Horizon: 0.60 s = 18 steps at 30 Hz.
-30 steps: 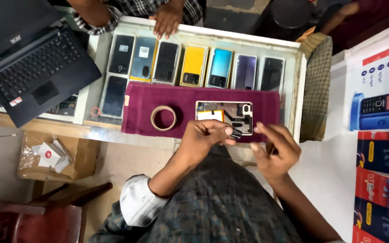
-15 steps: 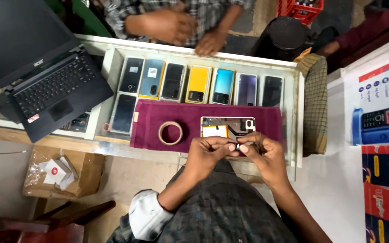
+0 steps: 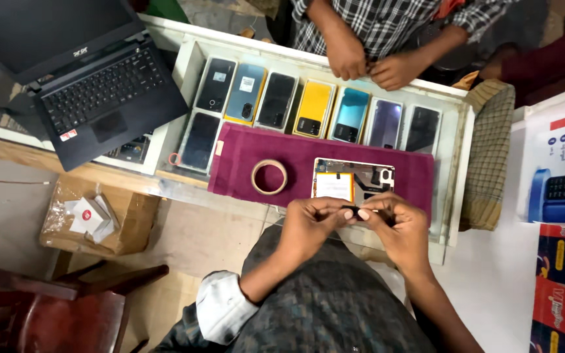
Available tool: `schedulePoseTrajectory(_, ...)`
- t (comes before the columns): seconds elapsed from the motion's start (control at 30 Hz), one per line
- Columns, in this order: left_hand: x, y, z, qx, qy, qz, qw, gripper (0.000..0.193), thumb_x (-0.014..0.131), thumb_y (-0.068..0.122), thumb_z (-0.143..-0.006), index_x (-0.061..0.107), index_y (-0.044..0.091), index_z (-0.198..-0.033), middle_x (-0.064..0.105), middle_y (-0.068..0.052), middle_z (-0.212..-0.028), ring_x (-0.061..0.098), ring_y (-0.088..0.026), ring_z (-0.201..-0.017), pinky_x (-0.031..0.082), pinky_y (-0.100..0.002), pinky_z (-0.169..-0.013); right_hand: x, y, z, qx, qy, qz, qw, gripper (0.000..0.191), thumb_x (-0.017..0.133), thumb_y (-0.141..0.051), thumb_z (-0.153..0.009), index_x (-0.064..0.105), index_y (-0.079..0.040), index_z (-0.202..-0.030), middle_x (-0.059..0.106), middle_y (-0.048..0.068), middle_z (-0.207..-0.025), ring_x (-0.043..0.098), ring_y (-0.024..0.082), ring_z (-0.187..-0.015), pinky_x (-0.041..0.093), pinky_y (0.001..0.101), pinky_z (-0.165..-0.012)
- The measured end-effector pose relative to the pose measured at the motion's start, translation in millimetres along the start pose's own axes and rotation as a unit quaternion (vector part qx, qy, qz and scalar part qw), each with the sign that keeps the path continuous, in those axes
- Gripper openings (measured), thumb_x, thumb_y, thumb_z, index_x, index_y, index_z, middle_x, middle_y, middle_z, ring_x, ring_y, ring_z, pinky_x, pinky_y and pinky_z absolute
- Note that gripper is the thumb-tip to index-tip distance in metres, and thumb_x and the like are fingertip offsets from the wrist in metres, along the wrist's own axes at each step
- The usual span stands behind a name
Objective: The person repairs a disassembled smartphone lying on a purple towel on the counter. They handle a roll of black tape, cut pieces of tape with scissors, and press the cut tape pieces onto the phone's internal battery and frame, working on the open device.
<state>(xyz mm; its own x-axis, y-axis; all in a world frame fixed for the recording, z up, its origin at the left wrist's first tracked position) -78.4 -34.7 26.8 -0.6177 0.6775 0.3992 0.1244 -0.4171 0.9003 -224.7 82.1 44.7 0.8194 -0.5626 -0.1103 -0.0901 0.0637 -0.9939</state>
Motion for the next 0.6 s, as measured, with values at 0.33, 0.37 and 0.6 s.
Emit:
schedulePoseTrajectory(0.33,-11.4,-12.5,14.6,0.001,0.036,-0.043,0.998,0.023,0.071,0.000,-0.095,0.074,-0.005,-0.117,0.079,-0.009,-0.097,0.072,-0.009,-0.086,0.059,-0.024,-0.078,11.3,20.8,8.5,0.038,0.002,0.022,0.999,0.008,0.074,0.003,-0.090,0.073,0.001,-0.098,0.073,0.004,-0.097,0.066,0.006,-0.086,0.053,0.0209,-0.076)
schedulePoseTrajectory(0.37,-10.8,-14.3,18.2,0.003,0.040,-0.072,0.997,0.024,0.072,0.001,-0.095,0.075,-0.005,-0.118,0.079,-0.009,-0.095,0.071,-0.008,-0.085,0.057,-0.023,-0.077,10.4,22.9,10.7,0.045,0.005,0.045,0.998,0.008,0.074,0.002,-0.090,0.073,0.001,-0.097,0.073,0.003,-0.096,0.065,0.006,-0.085,0.052,0.0208,-0.075)
schedulePoseTrajectory(0.6,4.6,-32.9,25.5,0.010,0.071,-0.071,0.995,0.035,0.074,0.001,-0.094,0.069,-0.002,-0.128,0.079,-0.004,-0.092,0.069,-0.005,-0.085,0.056,-0.021,-0.077,-9.3,37.1,17.8,0.056,-0.036,0.041,0.997,0.007,0.074,0.002,-0.092,0.073,0.001,-0.098,0.070,0.001,-0.098,0.062,0.004,-0.085,0.049,0.0204,-0.074)
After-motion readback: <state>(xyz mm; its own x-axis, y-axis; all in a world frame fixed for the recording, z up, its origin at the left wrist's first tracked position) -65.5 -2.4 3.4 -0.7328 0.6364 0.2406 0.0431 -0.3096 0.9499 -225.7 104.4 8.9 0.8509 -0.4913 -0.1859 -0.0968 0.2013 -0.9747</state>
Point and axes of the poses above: each hand's wrist, its own z-axis away from the middle knuckle, its own x-axis out of the palm, y = z × x, the point moved 2 cm from there along -z, towards the middle knuckle
